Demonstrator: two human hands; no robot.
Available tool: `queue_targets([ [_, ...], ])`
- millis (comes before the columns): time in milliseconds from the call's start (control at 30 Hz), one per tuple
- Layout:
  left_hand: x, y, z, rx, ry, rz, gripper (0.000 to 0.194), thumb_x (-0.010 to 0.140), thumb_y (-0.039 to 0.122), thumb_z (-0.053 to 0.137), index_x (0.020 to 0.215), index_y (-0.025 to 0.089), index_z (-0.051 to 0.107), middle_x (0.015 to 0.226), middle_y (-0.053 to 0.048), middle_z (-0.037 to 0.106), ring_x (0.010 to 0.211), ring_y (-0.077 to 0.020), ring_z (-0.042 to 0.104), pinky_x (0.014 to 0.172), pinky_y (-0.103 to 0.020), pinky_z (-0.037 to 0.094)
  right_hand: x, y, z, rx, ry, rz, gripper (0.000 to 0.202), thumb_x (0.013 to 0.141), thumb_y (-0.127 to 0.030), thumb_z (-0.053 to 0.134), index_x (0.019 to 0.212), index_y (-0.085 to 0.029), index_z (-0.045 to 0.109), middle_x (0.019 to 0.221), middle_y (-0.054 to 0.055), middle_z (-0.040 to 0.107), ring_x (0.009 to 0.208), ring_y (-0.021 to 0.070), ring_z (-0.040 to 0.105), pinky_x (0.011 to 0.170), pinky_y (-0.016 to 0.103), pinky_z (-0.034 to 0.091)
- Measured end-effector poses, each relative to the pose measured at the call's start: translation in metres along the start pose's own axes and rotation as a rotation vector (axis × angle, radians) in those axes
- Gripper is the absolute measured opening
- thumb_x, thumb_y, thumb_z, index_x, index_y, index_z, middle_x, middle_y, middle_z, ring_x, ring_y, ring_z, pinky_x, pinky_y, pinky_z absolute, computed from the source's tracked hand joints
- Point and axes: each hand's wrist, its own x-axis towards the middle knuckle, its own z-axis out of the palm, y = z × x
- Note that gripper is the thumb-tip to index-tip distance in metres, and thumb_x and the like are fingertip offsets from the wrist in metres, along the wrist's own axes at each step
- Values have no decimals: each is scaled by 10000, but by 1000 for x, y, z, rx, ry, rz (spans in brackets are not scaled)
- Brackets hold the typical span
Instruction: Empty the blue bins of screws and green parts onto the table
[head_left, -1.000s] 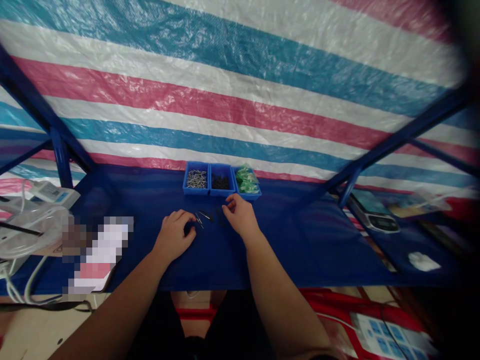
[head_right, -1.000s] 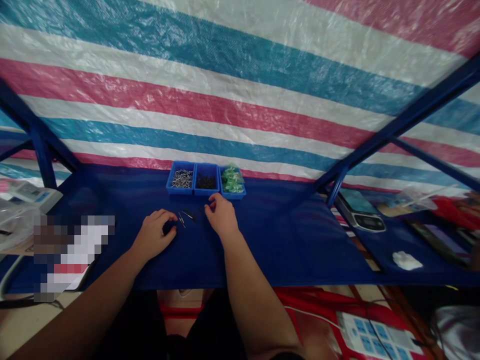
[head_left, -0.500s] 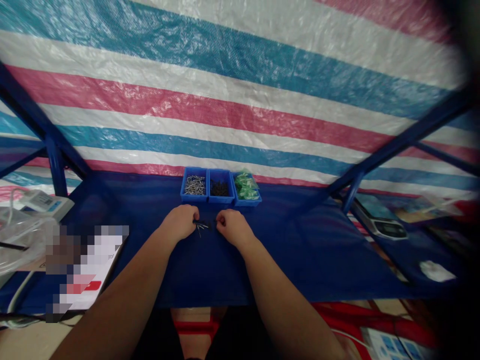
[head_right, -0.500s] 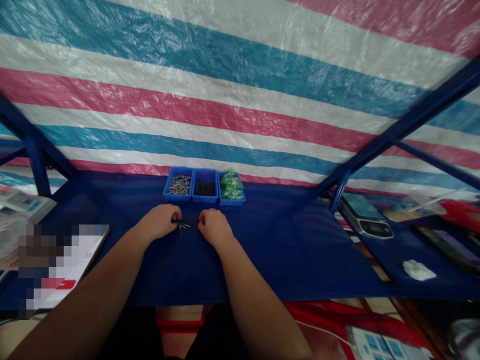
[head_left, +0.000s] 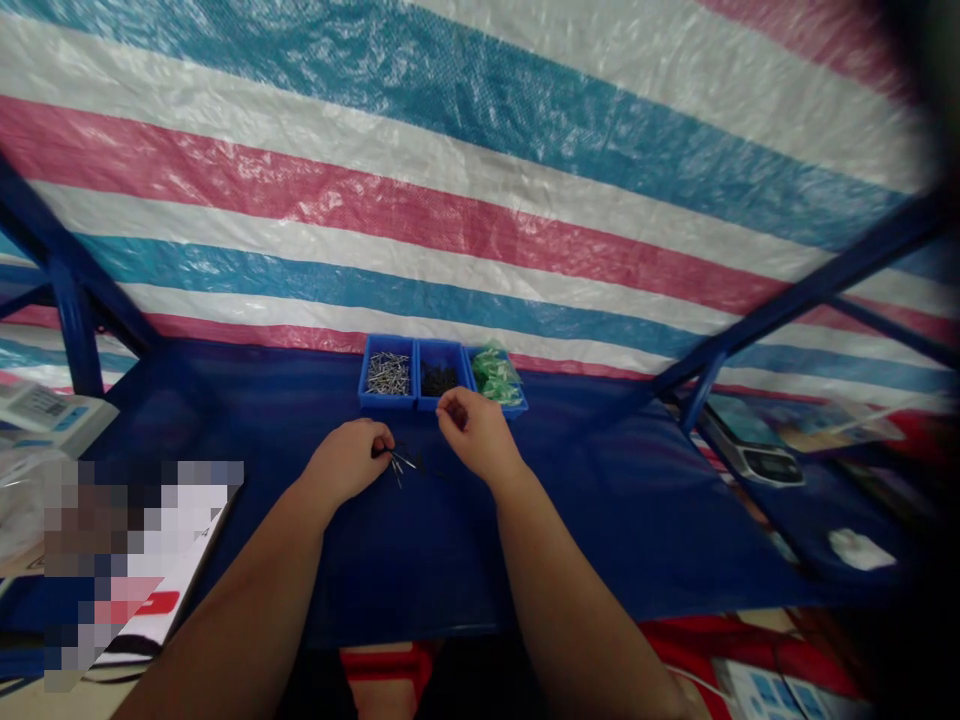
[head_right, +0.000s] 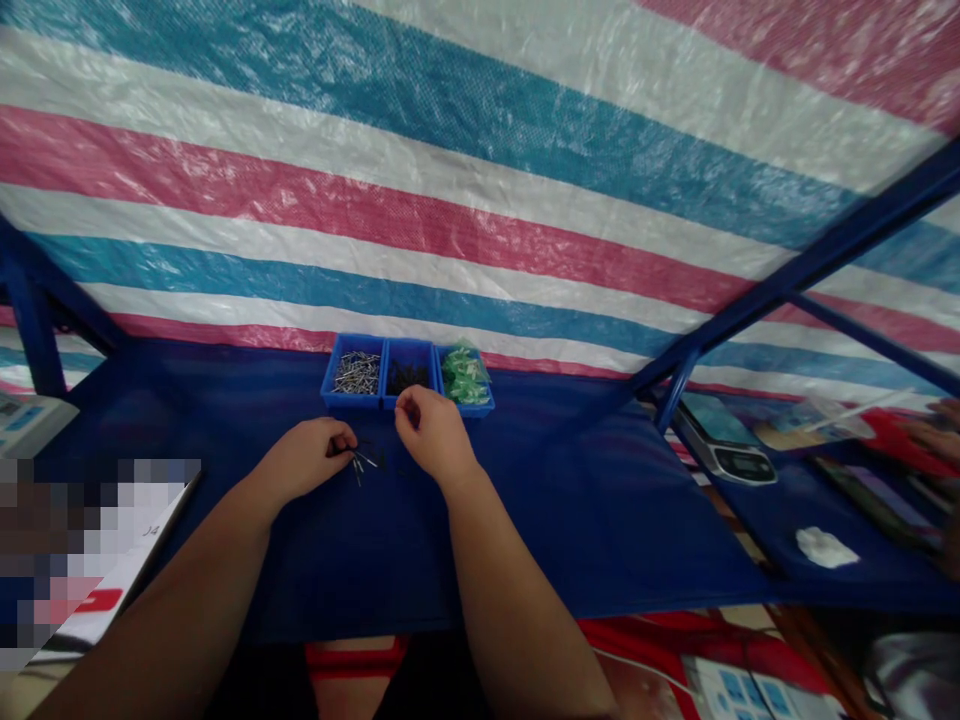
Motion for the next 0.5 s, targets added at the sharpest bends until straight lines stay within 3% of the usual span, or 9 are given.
queue_targets([
  [167, 1, 1, -1, 5, 92, -26, 145, 801, 167, 613, 897, 221, 707, 906, -31, 681, 813, -188, 645, 752, -315, 466, -17, 16, -2, 30, -317, 74, 86, 843, -153, 622, 898, -188, 678, 775, 5, 684, 647, 121, 587, 623, 238, 409],
  [300, 6, -3, 1, 31, 247, -94, 305, 863, 209, 597, 1152, 229, 693, 1037, -45, 670, 866, -191, 652, 817, -330, 487, -29, 29, -16, 77, -537, 158, 262, 735, -234, 797, 974, -192, 699, 762, -9, 694, 657, 132, 625, 595, 226, 407],
  [500, 15, -1, 9, 126, 190, -133, 335, 909, 297, 583, 1222, 290, 704, 1027, -25, 694, 927, -215, 661, 814, -341, 485, -28, 25, -10, 15, -604, 173, 262, 701, -67, 698, 937, -178, 725, 730, 0, 704, 646, 133, 631, 614, 224, 417],
])
